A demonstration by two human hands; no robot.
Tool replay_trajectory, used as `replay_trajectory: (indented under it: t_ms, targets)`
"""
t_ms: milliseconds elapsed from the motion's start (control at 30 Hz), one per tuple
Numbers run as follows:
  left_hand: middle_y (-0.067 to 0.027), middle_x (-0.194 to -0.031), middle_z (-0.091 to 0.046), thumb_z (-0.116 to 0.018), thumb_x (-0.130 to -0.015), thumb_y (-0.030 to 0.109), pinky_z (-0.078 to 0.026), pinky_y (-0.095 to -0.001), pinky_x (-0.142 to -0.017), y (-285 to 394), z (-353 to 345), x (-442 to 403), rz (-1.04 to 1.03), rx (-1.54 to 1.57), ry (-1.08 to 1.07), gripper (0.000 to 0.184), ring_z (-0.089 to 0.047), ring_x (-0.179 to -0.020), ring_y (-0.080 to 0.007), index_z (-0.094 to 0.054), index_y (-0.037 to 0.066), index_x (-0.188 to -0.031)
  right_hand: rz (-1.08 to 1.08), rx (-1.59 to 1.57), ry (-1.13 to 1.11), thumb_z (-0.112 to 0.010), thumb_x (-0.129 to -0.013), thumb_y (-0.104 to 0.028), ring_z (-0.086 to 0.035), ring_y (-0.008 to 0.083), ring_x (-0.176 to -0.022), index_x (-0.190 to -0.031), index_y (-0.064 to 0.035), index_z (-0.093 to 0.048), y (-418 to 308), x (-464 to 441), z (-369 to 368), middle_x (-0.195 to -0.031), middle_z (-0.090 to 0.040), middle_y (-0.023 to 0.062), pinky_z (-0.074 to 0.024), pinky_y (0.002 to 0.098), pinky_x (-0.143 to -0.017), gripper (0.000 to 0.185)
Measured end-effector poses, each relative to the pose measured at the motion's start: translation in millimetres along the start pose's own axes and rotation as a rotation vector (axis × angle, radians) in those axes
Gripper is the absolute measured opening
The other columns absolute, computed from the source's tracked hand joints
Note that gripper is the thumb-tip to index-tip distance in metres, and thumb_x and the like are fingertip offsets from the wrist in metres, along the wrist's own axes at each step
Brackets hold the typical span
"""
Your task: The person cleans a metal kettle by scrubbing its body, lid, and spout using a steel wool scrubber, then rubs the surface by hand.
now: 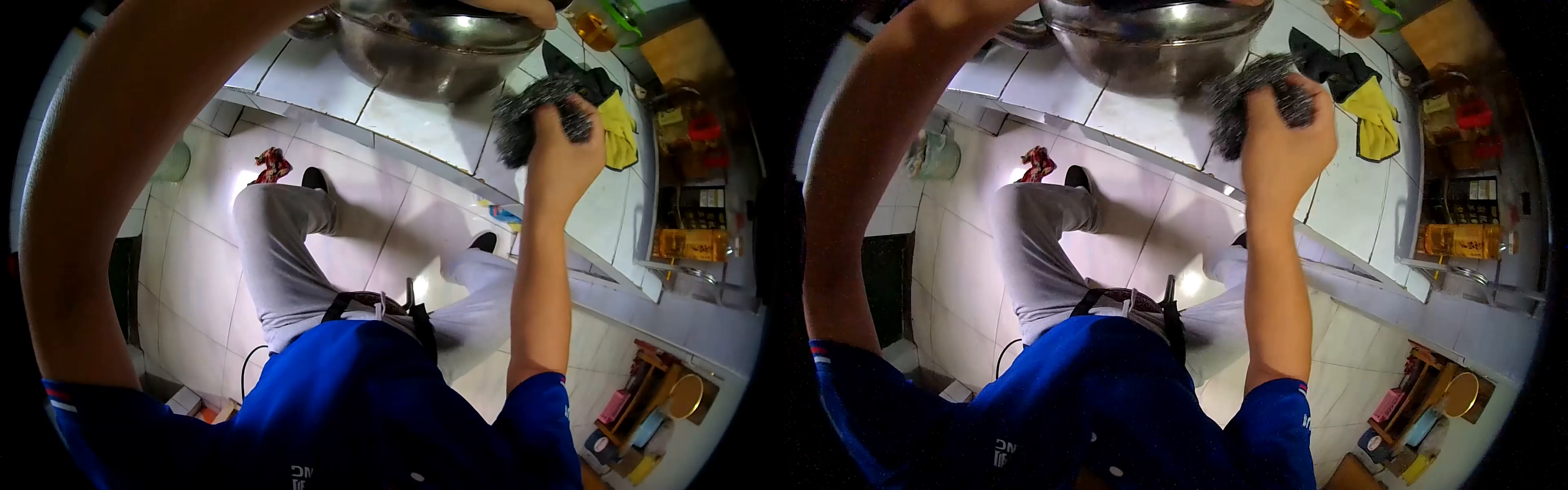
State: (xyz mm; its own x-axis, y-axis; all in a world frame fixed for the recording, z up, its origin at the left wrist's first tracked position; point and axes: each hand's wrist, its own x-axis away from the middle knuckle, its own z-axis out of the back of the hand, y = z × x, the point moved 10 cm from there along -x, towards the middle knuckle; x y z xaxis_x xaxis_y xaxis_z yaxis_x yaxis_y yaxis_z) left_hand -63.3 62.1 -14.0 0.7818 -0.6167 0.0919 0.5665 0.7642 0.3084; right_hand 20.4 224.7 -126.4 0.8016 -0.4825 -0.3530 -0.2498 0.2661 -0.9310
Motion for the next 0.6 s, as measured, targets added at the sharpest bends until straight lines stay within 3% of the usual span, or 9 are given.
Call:
replay_trajectory:
  t_ms: [33, 100, 167, 233, 333, 433, 533, 600]
  targets:
    - [-0.0330, -0.117, -0.063, -0.052, -0.083, 0.050, -0.048, -0.0433, -0.092, -2.8, -1.5, -3.0, 0.048, 0.004, 0.024, 0.068, -0.063, -0.105, -0.0424, -0.067, -0.010, -0.111, -0.034, -0.012, -0.054, -0.076, -0.074, -0.016, -0.063, 0.0161, -0.077, -0.098, -0.0015, -0.067, 2.2, 14.8, -8.3, -0.087, -0.069, 0.0083, -0.0507, 0.0294, -0.072, 0.029]
    - [-0.0323, -0.121, -0.062, -0.053, -0.082, 0.050, -0.047, -0.0434, -0.095, -8.6, -4.3, -8.4, 0.142, 0.016, 0.072, 0.070, -0.062, -0.109, -0.0430, -0.066, -0.010, -0.114, 0.179, 0.381, -0.210, -0.077, -0.071, -0.020, -0.068, 0.0232, -0.081, -0.098, -0.0038, -0.068, -10.6, 38.8, -33.3, -0.091, -0.070, 0.0096, -0.0525, 0.0322, -0.075, 0.033]
    - [-0.0323, -0.121, -0.062, -0.054, -0.082, 0.051, -0.047, -0.0431, -0.096, -3.6, -1.6, -6.4, 0.053, -0.003, 0.073, 0.070, -0.062, -0.110, -0.0428, -0.066, -0.010, -0.114, 0.045, 0.564, -0.356, -0.073, -0.072, -0.026, -0.068, 0.0325, -0.087, -0.099, -0.0068, -0.070, 4.1, 53.6, -59.7, -0.099, -0.070, 0.0115, -0.0534, 0.0392, -0.080, 0.033]
    - [-0.0323, -0.122, -0.062, -0.054, -0.082, 0.051, -0.046, -0.0433, -0.096, -0.4, -0.6, -4.2, 0.033, -0.012, 0.073, 0.071, -0.061, -0.111, -0.0425, -0.066, -0.010, -0.115, 0.122, 0.725, -0.454, -0.070, -0.072, -0.031, -0.068, 0.0345, -0.089, -0.096, -0.0068, -0.070, 8.0, 57.8, -83.8, -0.097, -0.071, 0.0138, -0.0528, 0.0421, -0.081, 0.034]
    - [-0.0315, -0.123, -0.062, -0.055, -0.081, 0.051, -0.046, -0.0437, -0.097, -3.9, -6.9, -12.2, 0.062, -0.012, 0.061, 0.071, -0.061, -0.112, -0.0420, -0.065, -0.010, -0.116, 0.058, 0.862, -0.532, -0.068, -0.071, -0.035, -0.067, 0.0369, -0.091, -0.094, -0.0053, -0.070, 22.4, 31.3, -82.9, -0.094, -0.071, 0.0166, -0.0523, 0.0441, -0.081, 0.037]
    - [-0.0300, -0.124, -0.062, -0.057, -0.080, 0.052, -0.046, -0.0439, -0.097, -7.8, -3.7, -5.9, 0.066, 0.018, 0.062, 0.072, -0.061, -0.112, -0.0414, -0.066, -0.009, -0.117, 0.003, 0.948, -0.345, -0.067, -0.071, -0.037, -0.068, 0.0391, -0.089, -0.092, -0.0036, -0.069, 36.4, -14.6, -42.0, -0.089, -0.071, 0.0197, -0.0525, 0.0452, -0.080, 0.040]
    - [-0.0289, -0.124, -0.063, -0.058, -0.080, 0.053, -0.046, -0.0438, -0.097, -11.5, -1.7, -9.6, 0.039, 0.042, 0.079, 0.072, -0.061, -0.112, -0.0407, -0.066, -0.008, -0.116, 0.015, 0.889, -0.263, -0.070, -0.071, -0.038, -0.069, 0.0366, -0.087, -0.093, -0.0033, -0.070, 16.5, -16.4, -22.1, -0.083, -0.071, 0.0176, -0.0532, 0.0429, -0.076, 0.041]
    - [-0.0286, -0.124, -0.063, -0.059, -0.079, 0.053, -0.046, -0.0437, -0.096, -10.8, -1.9, -19.2, 0.010, 0.037, 0.086, 0.072, -0.061, -0.112, -0.0404, -0.067, -0.008, -0.116, 0.161, 0.744, -0.296, -0.074, -0.070, -0.036, -0.069, 0.0353, -0.081, -0.096, -0.0045, -0.070, -1.5, 13.3, -42.4, -0.084, -0.071, 0.0154, -0.0538, 0.0427, -0.074, 0.041]
